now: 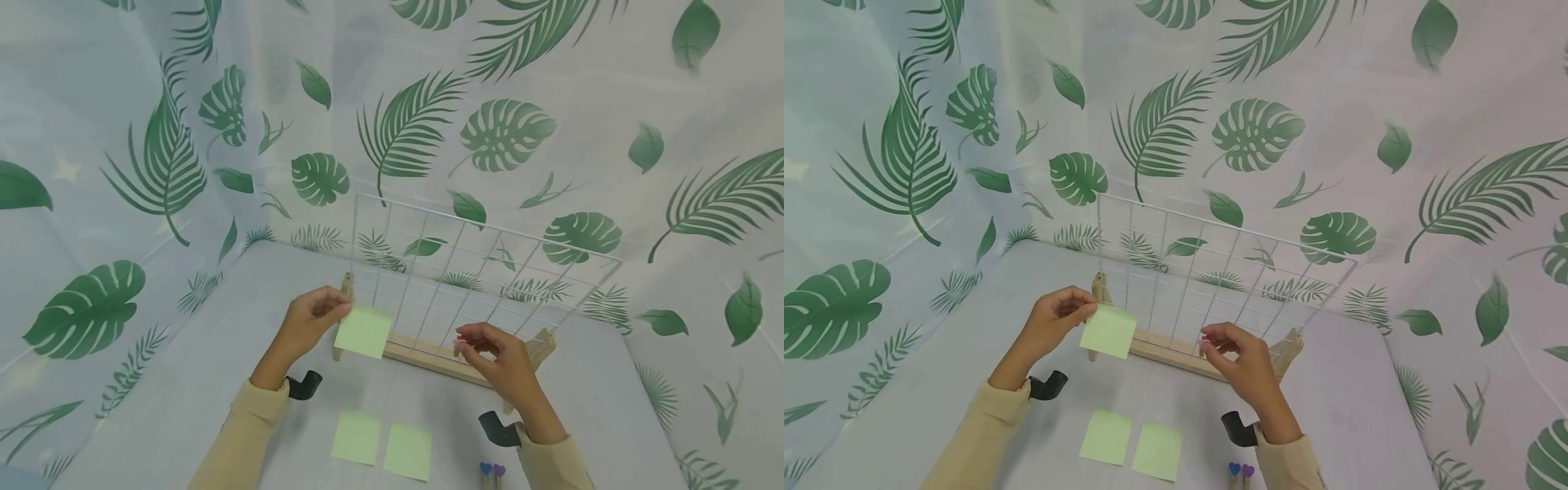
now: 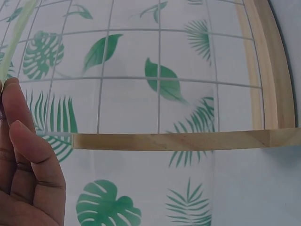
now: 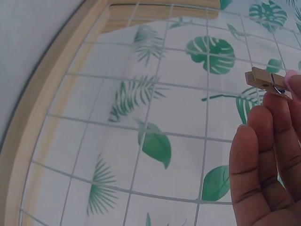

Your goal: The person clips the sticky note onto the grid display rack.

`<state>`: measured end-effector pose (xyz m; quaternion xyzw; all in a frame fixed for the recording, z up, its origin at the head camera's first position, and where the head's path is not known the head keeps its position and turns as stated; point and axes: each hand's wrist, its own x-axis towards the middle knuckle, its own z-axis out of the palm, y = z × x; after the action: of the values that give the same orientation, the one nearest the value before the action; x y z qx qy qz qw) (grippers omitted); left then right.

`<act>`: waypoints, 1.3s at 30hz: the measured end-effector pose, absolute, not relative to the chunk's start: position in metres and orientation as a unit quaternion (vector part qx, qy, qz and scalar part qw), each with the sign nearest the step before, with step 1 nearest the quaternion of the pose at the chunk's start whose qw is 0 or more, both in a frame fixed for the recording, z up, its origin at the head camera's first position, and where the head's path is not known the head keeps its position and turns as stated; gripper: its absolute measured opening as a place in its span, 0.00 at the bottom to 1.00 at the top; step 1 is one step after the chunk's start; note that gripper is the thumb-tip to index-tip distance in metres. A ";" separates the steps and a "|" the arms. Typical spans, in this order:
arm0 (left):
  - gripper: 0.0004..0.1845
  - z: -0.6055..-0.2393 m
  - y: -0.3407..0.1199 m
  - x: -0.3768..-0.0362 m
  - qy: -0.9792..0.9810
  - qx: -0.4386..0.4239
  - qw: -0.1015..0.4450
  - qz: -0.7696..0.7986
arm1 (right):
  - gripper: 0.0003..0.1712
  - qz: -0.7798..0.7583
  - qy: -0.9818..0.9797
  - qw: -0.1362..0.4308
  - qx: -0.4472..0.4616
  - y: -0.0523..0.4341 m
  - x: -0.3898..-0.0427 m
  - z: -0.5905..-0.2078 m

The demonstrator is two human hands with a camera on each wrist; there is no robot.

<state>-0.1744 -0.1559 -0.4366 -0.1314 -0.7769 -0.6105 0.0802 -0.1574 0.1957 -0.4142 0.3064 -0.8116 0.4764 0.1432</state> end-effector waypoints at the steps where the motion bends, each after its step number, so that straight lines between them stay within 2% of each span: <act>1: 0.08 -0.436 -0.156 -0.175 -0.777 -0.131 0.081 -0.611 | 0.13 0.477 -0.812 0.144 0.304 0.195 -0.157 -0.414; 39: 0.09 -0.424 -0.144 -0.188 -0.778 -0.125 0.103 -0.606 | 0.08 0.487 -0.810 0.140 0.297 0.165 -0.171 -0.402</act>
<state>-0.1877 -0.1438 -0.4239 -0.1251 -0.7785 -0.6064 0.1028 -0.1711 0.1653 -0.4020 0.2971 -0.8096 0.4866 0.1399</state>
